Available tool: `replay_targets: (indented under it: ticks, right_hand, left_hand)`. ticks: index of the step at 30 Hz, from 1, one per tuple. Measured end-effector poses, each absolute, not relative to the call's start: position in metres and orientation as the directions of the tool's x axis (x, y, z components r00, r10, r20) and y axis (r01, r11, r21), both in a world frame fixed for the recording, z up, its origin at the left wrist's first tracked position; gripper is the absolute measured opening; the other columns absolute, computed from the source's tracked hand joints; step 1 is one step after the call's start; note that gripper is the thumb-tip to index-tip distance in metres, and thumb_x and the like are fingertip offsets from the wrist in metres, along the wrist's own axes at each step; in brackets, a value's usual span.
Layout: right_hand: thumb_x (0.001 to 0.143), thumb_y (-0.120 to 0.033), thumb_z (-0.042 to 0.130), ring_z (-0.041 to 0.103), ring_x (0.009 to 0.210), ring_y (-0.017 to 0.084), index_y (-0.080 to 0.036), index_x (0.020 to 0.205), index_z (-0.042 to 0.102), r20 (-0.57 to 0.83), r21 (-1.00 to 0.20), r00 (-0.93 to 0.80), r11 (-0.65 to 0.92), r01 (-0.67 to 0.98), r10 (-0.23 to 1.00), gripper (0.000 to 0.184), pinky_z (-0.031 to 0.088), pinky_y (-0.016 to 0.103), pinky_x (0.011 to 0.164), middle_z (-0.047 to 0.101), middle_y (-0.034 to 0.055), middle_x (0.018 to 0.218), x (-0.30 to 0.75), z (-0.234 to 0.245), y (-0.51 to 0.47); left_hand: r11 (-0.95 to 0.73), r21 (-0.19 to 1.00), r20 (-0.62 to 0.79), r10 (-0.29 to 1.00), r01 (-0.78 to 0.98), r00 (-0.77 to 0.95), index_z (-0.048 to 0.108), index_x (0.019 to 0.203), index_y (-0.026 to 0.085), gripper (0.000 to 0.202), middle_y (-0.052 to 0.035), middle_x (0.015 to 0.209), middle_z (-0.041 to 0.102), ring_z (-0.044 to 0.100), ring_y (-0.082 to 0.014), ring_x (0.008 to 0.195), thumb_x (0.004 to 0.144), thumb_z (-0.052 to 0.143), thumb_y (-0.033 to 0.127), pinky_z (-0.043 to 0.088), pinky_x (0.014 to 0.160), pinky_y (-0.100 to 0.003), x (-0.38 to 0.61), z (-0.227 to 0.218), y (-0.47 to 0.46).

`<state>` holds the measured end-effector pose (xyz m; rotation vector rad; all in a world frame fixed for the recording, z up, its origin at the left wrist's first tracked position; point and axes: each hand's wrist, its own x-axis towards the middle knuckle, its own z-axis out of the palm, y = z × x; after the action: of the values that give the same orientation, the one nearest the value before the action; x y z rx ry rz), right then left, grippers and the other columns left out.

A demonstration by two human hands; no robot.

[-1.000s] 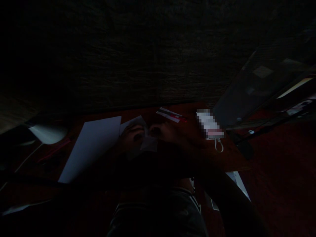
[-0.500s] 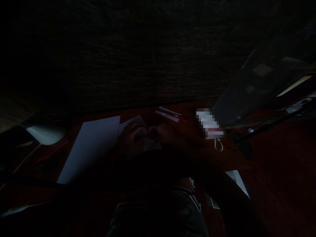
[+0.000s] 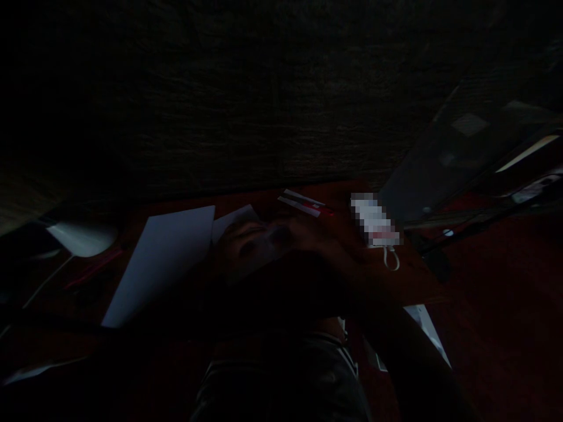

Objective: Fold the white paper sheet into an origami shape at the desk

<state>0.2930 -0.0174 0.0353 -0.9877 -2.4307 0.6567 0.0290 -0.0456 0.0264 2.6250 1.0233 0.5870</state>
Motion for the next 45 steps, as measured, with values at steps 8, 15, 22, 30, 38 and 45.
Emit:
replay_targets:
  ticks: [8, 15, 22, 30, 38, 45]
  right_hand:
    - [0.079, -0.017, 0.082, 0.07, 0.115, 0.029, -0.028, 0.116, 0.079, 0.232, -0.575, -0.635, 0.63, 0.522, 0.737, 0.039, 0.056, 0.044, 0.099, 0.074, 0.0068, 0.127, 0.296, 0.027, -0.011]
    - [0.081, -0.013, 0.079, 0.069, 0.116, 0.027, -0.028, 0.113, 0.082, 0.259, -0.56, -0.685, 0.684, 0.468, 0.681, 0.035, 0.057, 0.045, 0.1, 0.073, 0.0079, 0.128, 0.298, 0.025, -0.009]
    - [0.081, -0.014, 0.081, 0.069, 0.117, 0.027, -0.029, 0.11, 0.083, 0.236, -0.596, -0.688, 0.662, 0.455, 0.686, 0.032, 0.056, 0.043, 0.101, 0.073, 0.0068, 0.128, 0.298, 0.026, -0.009]
    - [0.082, -0.019, 0.082, 0.068, 0.117, 0.026, -0.031, 0.105, 0.084, 0.233, -0.611, -0.685, 0.651, 0.449, 0.691, 0.026, 0.056, 0.041, 0.101, 0.072, 0.0047, 0.129, 0.298, 0.022, -0.009]
    - [0.081, -0.017, 0.082, 0.068, 0.117, 0.029, -0.028, 0.102, 0.085, 0.208, -0.601, -0.686, 0.644, 0.473, 0.698, 0.023, 0.056, 0.044, 0.101, 0.072, 0.006, 0.128, 0.297, 0.028, -0.01]
    - [0.084, -0.018, 0.082, 0.068, 0.117, 0.028, -0.027, 0.1, 0.084, 0.216, -0.631, -0.683, 0.633, 0.448, 0.698, 0.019, 0.056, 0.042, 0.101, 0.071, 0.007, 0.128, 0.296, 0.027, -0.011]
  left_hand:
    - [-0.7, 0.373, 0.229, 0.706, 0.609, 0.67, 0.058, 0.147, 0.025, 0.048, -0.0096, 0.152, 0.057, 0.053, -0.032, 0.139, 0.099, 0.056, 0.029, 0.039, 0.121, -0.052, 0.031, 0.026, -0.046]
    - [-0.675, 0.408, 0.23, 0.728, 0.615, 0.646, 0.06, 0.144, 0.024, 0.048, -0.0114, 0.156, 0.053, 0.05, -0.0347, 0.142, 0.096, 0.06, 0.03, 0.04, 0.12, -0.056, 0.027, 0.02, -0.043]
    - [-0.661, 0.44, 0.22, 0.735, 0.608, 0.641, 0.061, 0.143, 0.023, 0.047, -0.0124, 0.156, 0.051, 0.05, -0.0342, 0.141, 0.097, 0.06, 0.033, 0.043, 0.12, -0.054, 0.024, 0.019, -0.042]
    - [-0.66, 0.44, 0.207, 0.734, 0.609, 0.646, 0.061, 0.143, 0.026, 0.048, -0.0101, 0.158, 0.051, 0.049, -0.0336, 0.143, 0.096, 0.062, 0.036, 0.041, 0.121, -0.055, 0.021, 0.017, -0.038]
    - [-0.663, 0.458, 0.19, 0.724, 0.593, 0.663, 0.06, 0.145, 0.024, 0.047, -0.0113, 0.16, 0.048, 0.046, -0.0339, 0.146, 0.098, 0.058, 0.033, 0.039, 0.123, -0.054, 0.02, 0.019, -0.039]
    - [-0.682, 0.451, 0.213, 0.709, 0.576, 0.672, 0.059, 0.145, 0.026, 0.049, -0.0098, 0.158, 0.05, 0.046, -0.0334, 0.145, 0.098, 0.059, 0.037, 0.039, 0.123, -0.053, 0.02, 0.018, -0.038]
